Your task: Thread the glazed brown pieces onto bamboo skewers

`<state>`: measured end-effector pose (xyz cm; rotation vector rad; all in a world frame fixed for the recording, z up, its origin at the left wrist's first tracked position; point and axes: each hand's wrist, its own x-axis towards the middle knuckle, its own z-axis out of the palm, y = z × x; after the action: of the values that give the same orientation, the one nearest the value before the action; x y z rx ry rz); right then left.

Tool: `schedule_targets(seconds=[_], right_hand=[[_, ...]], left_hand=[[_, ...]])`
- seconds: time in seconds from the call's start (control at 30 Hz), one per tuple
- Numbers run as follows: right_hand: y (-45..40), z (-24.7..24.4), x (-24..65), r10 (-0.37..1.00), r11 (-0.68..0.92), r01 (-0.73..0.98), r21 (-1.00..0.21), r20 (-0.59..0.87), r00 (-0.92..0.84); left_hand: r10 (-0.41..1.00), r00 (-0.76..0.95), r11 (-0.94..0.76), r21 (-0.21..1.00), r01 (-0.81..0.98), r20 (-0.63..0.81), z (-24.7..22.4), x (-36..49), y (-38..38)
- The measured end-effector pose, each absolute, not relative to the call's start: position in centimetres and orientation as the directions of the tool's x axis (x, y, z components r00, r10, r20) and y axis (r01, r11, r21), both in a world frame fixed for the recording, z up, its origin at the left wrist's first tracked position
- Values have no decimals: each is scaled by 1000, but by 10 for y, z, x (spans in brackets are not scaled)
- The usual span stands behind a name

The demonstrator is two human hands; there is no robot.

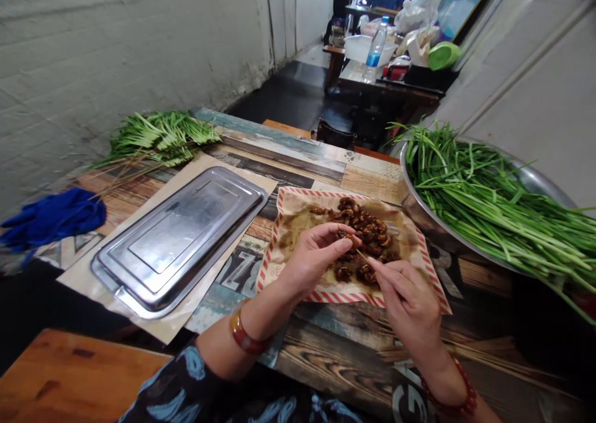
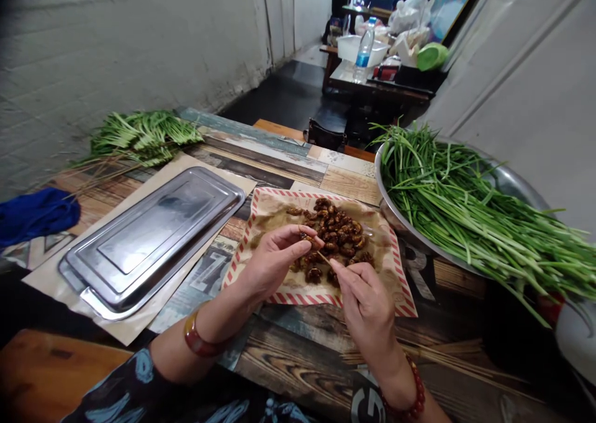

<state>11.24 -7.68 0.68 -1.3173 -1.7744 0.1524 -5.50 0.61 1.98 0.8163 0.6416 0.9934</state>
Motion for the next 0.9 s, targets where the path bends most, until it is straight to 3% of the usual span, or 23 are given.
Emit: schedule_targets(seconds=[0.13, 0.43, 0.7, 0.9], right_hand=[[-79, 8, 115, 841, 419, 696, -583, 538, -55], [-85, -5, 126, 820, 400, 797, -451, 565, -92], [-86, -22, 142, 904, 327, 756, -567, 421, -76], [-85, -19, 140, 875, 362, 788, -498, 473, -103]], left_hand=[[914, 398, 275, 845, -458, -81, 22, -56, 5], [885, 462, 289, 844, -452, -56, 21, -56, -1], [888, 447, 327, 833, -446, -109, 26, -56, -1], [902, 419, 314, 829, -462, -108, 23, -56, 0]])
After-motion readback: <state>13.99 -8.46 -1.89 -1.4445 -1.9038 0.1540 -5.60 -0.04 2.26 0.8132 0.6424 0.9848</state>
